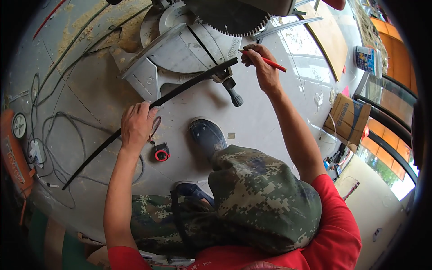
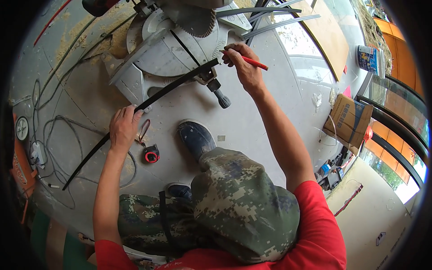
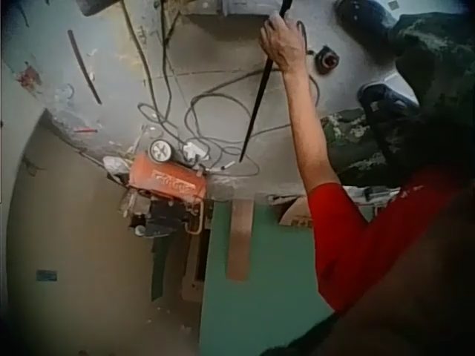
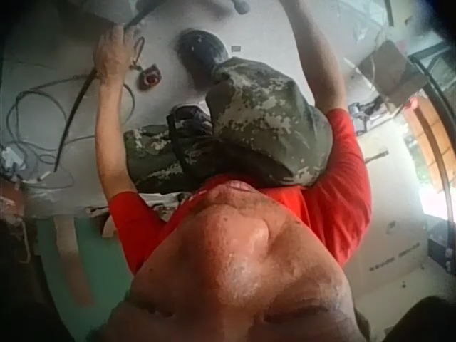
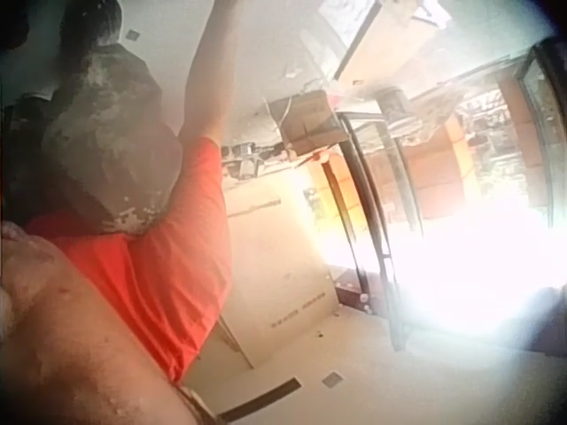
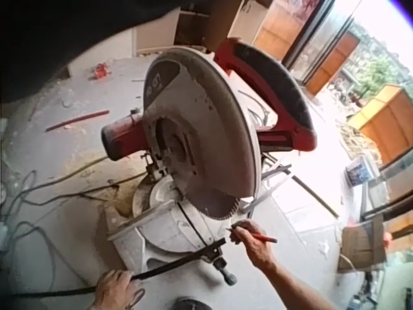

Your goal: Measure and cut a piece of black wall trim using a miter saw.

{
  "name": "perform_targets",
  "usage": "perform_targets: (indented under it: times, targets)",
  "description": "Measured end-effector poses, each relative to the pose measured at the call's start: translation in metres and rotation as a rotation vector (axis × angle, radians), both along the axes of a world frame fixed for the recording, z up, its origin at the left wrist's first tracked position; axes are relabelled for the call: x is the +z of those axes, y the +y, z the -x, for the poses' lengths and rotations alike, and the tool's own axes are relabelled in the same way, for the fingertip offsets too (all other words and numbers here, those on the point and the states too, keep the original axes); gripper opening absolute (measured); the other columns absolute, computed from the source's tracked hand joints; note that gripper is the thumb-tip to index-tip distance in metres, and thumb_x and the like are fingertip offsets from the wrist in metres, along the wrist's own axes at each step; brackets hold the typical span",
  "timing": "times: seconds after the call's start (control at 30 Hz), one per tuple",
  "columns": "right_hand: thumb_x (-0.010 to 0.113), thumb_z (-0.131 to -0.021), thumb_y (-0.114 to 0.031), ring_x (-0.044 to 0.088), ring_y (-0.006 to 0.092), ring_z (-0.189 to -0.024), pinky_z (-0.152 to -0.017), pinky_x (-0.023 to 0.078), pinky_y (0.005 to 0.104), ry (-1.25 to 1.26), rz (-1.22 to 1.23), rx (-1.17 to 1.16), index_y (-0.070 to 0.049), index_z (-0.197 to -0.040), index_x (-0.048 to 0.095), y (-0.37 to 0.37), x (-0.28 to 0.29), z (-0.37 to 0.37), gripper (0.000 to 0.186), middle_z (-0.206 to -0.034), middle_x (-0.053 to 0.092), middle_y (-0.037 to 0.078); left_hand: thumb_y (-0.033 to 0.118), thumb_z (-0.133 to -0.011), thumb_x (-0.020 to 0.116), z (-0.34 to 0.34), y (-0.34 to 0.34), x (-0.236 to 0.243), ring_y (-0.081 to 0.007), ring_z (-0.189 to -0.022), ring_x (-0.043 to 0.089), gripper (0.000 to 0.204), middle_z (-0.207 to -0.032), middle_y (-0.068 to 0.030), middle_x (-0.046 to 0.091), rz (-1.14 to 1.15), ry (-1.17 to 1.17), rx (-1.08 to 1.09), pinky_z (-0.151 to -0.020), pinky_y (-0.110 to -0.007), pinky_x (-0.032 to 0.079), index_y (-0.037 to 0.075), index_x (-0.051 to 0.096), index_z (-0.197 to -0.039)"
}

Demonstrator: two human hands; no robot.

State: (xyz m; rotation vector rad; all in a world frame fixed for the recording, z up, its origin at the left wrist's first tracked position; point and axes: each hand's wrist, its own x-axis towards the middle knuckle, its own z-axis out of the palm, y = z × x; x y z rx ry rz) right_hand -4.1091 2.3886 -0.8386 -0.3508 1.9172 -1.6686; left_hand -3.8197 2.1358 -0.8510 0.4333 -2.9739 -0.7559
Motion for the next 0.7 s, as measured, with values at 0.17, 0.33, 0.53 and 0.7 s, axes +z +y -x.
perform_targets:
  times: [0.17, 0.33, 0.53, 0.7]
  targets:
    - [0.057, -0.089, -0.01, 0.062, 0.014, -0.083, -0.076, 0.051, 0.0266, 0.046, -0.056, 0.067, 0.003, -0.103, 0.058, -0.005, 0.0, -0.022, 0.019, -0.092, 0.065, 0.009, 0.022, -0.087, 0.062, -0.018, -0.018, -0.007, -0.0352, -0.078, 0.058, 0.022, -0.084, -0.0118, 0.059, -0.015, -0.051, -0.062, -0.065, -0.046, 0.046, 0.007, 0.054, -0.1]
    - [0.058, -0.087, -0.006, 0.063, 0.0154, -0.084, -0.077, 0.051, 0.0282, 0.306, -0.212, 0.311, 0.002, -0.1, 0.057, -0.011, 0.007, -0.044, 0.016, -0.088, 0.064, 0.01, 0.015, -0.084, 0.065, -0.029, -0.023, -0.017, -0.0347, -0.077, 0.06, 0.021, -0.084, -0.0127, 0.06, -0.049, -0.117, -0.058, -0.063, -0.044, 0.048, 0.005, 0.056, -0.101]
    - [0.061, -0.079, -0.002, 0.063, 0.0259, -0.085, -0.076, 0.051, 0.0328, 0.611, -0.183, 0.453, -0.002, -0.096, 0.058, -0.009, -0.007, -0.056, 0.017, -0.091, 0.063, 0.013, 0.013, -0.084, 0.065, -0.034, -0.021, -0.023, -0.0353, -0.077, 0.06, 0.027, -0.084, -0.0142, 0.061, -0.035, -0.086, -0.056, -0.063, -0.044, 0.048, 0.006, 0.057, -0.108]
    - [0.065, -0.074, 0.0, 0.061, 0.0296, -0.088, -0.075, 0.052, 0.0353, 0.769, -0.136, 0.486, -0.006, -0.093, 0.057, -0.015, -0.014, -0.058, 0.022, -0.092, 0.062, 0.012, 0.013, -0.084, 0.065, -0.032, -0.023, -0.019, -0.0356, -0.075, 0.061, 0.024, -0.083, -0.0147, 0.062, -0.082, -0.066, -0.043, -0.061, -0.044, 0.048, 0.006, 0.057, -0.106]
